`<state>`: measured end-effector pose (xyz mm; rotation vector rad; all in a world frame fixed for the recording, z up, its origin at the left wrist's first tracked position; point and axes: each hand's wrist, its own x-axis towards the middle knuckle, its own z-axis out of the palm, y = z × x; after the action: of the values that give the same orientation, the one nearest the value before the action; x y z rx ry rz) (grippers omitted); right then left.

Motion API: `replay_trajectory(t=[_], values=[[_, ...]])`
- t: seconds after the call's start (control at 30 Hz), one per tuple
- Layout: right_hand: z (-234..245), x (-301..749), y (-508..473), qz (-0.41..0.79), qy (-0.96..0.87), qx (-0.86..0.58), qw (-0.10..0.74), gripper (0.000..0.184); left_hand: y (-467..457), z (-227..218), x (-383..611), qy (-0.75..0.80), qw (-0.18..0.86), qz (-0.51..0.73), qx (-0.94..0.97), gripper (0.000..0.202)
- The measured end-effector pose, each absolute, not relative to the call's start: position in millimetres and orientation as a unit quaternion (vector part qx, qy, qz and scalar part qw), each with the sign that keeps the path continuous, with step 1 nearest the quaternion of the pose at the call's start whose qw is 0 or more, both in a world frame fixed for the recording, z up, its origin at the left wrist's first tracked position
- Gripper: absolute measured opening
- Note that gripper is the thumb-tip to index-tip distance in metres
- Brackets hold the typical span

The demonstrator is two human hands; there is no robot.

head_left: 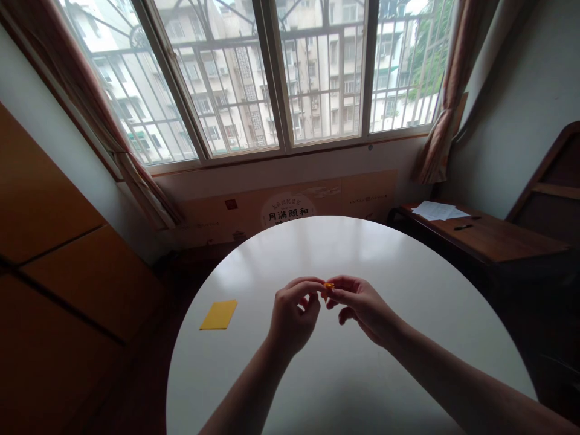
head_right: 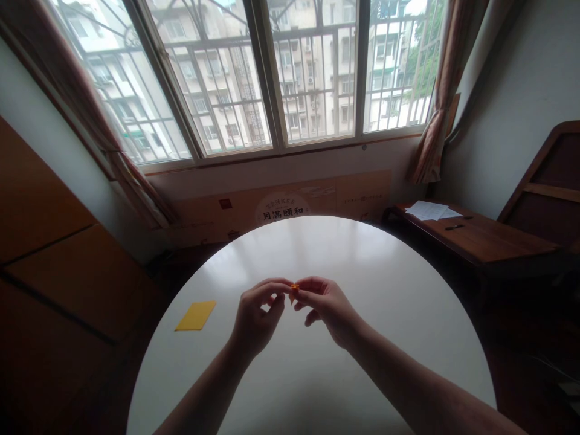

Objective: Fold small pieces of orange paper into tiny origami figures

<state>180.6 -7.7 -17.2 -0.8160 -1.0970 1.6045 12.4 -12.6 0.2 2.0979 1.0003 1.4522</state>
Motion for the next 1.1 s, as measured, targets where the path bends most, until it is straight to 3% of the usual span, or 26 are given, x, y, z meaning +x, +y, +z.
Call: replay_trajectory(t=[0.37,0.57,0.77,1.1], values=[[-20.3,180.7,-8.2,0.607,-0.493,-0.359,0.509,0.033,-10.7,-2.1,15.8,0.411,0.276,0.539,0.682,0.005],[-20.0,180.3,-8.9,0.610,-0.497,-0.359,0.502,0.035,-8.4,-0.8,16.0,0.419,0.401,0.547,0.603,0.023],[-19.0,181.1,-8.5,0.620,-0.496,-0.350,0.497,0.032,-5.1,-3.8,15.2,0.418,0.488,0.553,0.532,0.027],[-20.2,181.4,-8.2,0.612,-0.499,-0.352,0.503,0.034,-7.2,-0.4,17.5,0.439,0.472,0.556,0.525,0.025]])
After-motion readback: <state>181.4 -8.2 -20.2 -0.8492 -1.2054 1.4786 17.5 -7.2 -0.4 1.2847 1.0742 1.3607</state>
